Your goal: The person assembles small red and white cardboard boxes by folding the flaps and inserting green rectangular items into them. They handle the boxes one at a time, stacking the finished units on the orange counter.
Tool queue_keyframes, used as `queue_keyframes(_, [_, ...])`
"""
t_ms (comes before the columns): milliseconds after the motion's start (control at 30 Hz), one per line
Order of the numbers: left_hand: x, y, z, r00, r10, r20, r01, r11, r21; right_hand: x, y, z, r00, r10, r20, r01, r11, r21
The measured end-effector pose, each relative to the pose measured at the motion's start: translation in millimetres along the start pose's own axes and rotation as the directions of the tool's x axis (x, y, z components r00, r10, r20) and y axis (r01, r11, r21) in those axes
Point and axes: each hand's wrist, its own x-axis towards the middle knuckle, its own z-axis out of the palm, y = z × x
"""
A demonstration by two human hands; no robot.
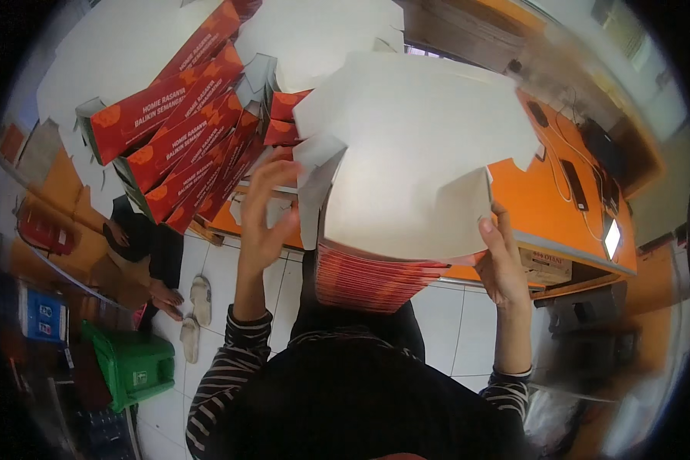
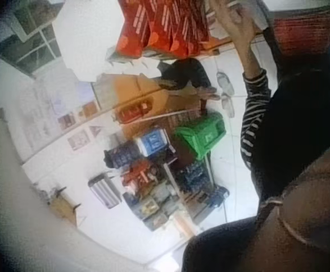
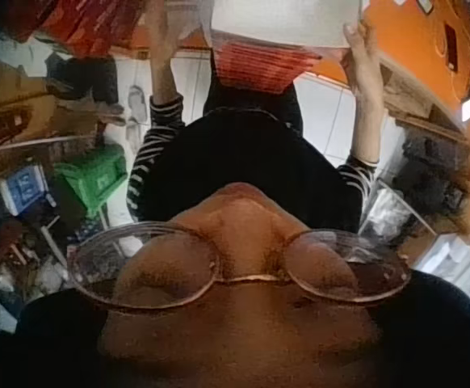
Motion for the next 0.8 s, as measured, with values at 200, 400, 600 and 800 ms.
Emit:
queue_keyframes(200, [-25, -25, 23, 0.972, 0.180, 0.153, -0.183, 0.983, 0.007, 3, 10, 1, 0.998, -0.048, 0.039, 0.054, 0.984, -0.169])
queue_keyframes(400, [-32, -41, 28, 0.962, 0.252, 0.102, -0.232, 0.957, -0.176, -6, 13, -14, 0.975, -0.019, 0.221, 0.099, 0.929, -0.357])
queue_keyframes(600, [-22, -18, 39, 0.930, 0.358, 0.088, -0.338, 0.923, -0.183, -13, 43, -21, 0.923, -0.369, 0.108, 0.382, 0.911, -0.154])
queue_keyframes(800, [-17, -9, 39, 0.934, 0.307, 0.180, -0.267, 0.939, -0.215, -23, 53, -10, 0.795, -0.607, -0.021, 0.596, 0.787, -0.157])
